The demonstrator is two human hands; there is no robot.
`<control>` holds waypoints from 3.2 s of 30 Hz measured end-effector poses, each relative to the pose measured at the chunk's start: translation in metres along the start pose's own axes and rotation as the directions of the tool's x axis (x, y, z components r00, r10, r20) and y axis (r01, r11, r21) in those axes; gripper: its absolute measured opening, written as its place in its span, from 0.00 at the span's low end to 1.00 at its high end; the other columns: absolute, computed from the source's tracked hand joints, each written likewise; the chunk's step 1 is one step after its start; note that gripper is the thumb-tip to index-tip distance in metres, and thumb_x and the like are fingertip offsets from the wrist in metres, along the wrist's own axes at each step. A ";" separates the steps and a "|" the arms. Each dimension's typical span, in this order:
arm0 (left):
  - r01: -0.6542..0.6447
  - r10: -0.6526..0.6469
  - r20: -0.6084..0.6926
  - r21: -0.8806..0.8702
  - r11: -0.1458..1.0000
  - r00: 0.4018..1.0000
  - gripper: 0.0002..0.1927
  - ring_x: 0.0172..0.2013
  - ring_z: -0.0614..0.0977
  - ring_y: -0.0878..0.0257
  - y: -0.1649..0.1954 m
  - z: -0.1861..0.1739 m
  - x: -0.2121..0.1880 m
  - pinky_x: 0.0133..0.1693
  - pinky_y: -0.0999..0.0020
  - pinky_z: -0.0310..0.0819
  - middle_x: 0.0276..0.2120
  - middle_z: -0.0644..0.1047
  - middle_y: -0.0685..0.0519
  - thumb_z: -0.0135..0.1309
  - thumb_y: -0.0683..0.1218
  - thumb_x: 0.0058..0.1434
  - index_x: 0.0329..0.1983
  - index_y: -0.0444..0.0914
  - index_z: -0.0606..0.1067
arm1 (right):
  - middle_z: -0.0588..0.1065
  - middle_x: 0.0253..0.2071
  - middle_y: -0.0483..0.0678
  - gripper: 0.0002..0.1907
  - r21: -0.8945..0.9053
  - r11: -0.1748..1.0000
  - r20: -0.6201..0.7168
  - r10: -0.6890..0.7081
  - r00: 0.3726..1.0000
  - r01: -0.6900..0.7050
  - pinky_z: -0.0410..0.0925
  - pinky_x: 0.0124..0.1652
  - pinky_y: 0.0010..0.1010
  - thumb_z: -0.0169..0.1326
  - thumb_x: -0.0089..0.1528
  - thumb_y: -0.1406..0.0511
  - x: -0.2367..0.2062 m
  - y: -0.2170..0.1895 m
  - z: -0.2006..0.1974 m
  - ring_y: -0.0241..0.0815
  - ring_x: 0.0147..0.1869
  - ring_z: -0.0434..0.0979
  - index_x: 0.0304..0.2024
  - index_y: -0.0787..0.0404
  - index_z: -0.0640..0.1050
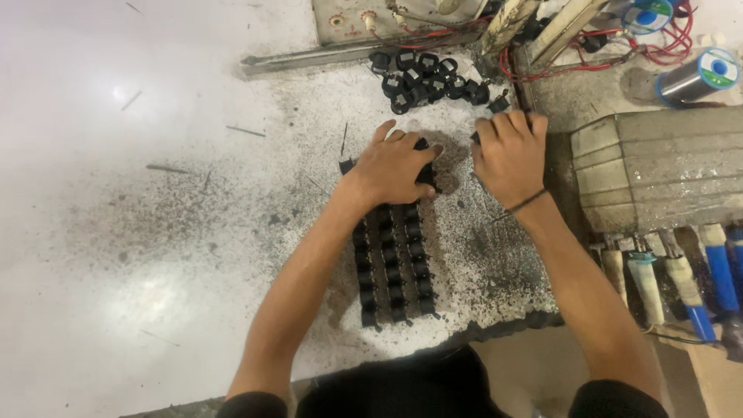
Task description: The person gathers black plastic coil bobbins from a pile and arranges them into a grid of rows on the workbench, then uses a soldering iron to solder wire leads onto each bobbin, working through the grid one at a time while smoke rises from the solder joints.
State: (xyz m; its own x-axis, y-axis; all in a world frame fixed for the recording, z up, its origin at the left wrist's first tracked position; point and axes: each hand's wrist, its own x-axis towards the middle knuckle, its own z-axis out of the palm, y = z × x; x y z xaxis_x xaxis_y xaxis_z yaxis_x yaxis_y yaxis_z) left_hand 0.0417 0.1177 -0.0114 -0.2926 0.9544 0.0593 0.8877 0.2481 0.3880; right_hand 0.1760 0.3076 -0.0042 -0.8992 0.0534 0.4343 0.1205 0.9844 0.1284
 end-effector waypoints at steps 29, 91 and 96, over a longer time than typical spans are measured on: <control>0.074 -0.094 0.202 0.103 0.992 0.975 0.56 0.65 0.62 0.40 0.014 0.003 0.001 0.65 0.29 0.32 0.64 0.65 0.35 0.65 0.72 0.44 0.73 0.46 0.61 | 0.75 0.44 0.53 0.26 0.330 0.942 0.273 -0.033 0.961 -0.062 0.75 0.41 0.37 0.53 0.51 0.78 -0.094 -0.050 -0.057 0.52 0.47 0.80 0.54 0.66 0.79; 0.081 -0.170 0.290 0.297 0.951 0.942 0.77 0.69 0.53 0.33 0.072 -0.014 -0.011 0.61 0.19 0.34 0.67 0.57 0.27 0.68 0.78 0.32 0.78 0.50 0.39 | 0.81 0.37 0.51 0.08 0.593 0.777 0.060 0.219 0.974 -0.211 0.74 0.33 0.31 0.65 0.60 0.69 -0.141 -0.100 -0.078 0.44 0.36 0.82 0.40 0.65 0.81; 0.079 -0.159 0.263 0.290 0.954 0.952 0.76 0.68 0.55 0.34 0.069 -0.009 -0.011 0.61 0.19 0.35 0.65 0.59 0.28 0.68 0.78 0.32 0.78 0.50 0.42 | 0.80 0.35 0.51 0.06 0.537 0.832 0.078 0.121 0.990 -0.144 0.74 0.32 0.33 0.65 0.60 0.69 -0.139 -0.093 -0.068 0.47 0.34 0.82 0.35 0.66 0.80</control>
State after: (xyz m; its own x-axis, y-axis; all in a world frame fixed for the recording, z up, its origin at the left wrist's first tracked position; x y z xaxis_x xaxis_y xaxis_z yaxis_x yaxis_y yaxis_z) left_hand 0.1033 0.1224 0.0231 -0.3258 0.9127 -0.2467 0.9268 0.3599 0.1075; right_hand 0.3181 0.1967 -0.0156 -0.9081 0.1851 0.3757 0.0040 0.9008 -0.4341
